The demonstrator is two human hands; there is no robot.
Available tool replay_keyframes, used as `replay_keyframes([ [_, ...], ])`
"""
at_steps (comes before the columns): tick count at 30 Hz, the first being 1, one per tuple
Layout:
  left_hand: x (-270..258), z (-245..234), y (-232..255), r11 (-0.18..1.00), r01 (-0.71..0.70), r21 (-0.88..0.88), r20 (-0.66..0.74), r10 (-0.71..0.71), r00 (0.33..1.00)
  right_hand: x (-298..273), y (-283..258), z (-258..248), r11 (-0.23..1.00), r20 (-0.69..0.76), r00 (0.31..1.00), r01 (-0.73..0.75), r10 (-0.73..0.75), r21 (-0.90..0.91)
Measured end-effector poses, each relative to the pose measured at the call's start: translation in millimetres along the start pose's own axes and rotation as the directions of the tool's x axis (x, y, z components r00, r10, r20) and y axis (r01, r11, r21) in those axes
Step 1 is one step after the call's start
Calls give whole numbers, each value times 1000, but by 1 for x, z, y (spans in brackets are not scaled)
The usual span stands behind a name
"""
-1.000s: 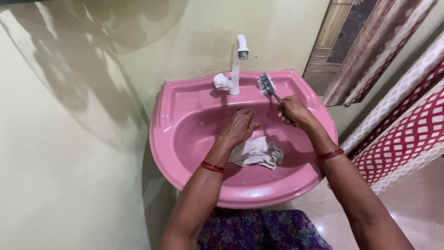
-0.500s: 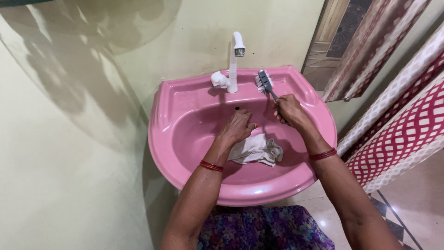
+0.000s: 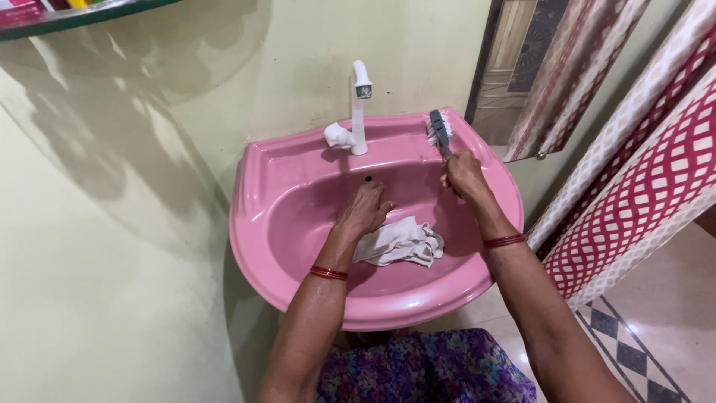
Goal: The person scrubs the interior of a pink bathroom sink using a brush and a cloth. The person repeatedly scrubs the basin and faucet area, then rinses the brush and cloth under running water.
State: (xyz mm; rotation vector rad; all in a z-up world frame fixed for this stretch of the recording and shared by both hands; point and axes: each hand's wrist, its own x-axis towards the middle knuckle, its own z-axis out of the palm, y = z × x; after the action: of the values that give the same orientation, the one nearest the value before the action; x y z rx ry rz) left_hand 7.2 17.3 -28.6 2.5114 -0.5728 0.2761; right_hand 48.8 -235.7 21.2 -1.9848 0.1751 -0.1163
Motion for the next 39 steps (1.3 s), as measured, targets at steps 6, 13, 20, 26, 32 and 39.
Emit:
replay_keyframes([
  [6, -2, -5, 5, 1000, -11, -18, -10, 11, 1000, 5, 11, 13, 991, 185, 981, 35, -59, 130],
  [13, -4, -10, 10, 998, -50, -24, -39, 49, 998, 6, 11, -6, 999, 15, 1000, 27, -27, 36],
  [20, -8, -14, 13, 999, -21, -47, -40, 19, 999, -2, 2, -13, 997, 69, 997, -36, 41, -61],
  [26, -6, -12, 11, 995, -99, -2, -93, 98, 991, -23, 9, -75, 984, 181, 983, 39, -7, -173],
  [32, -5, -13, 15, 999, 14, -30, 19, -13, 1000, -77, 32, -108, 977, 116, 993, -2, 27, -212],
  [39, 1, 4, 6, 995, -92, -24, -106, 89, 990, -56, 31, -124, 989, 75, 996, -55, 45, 135],
])
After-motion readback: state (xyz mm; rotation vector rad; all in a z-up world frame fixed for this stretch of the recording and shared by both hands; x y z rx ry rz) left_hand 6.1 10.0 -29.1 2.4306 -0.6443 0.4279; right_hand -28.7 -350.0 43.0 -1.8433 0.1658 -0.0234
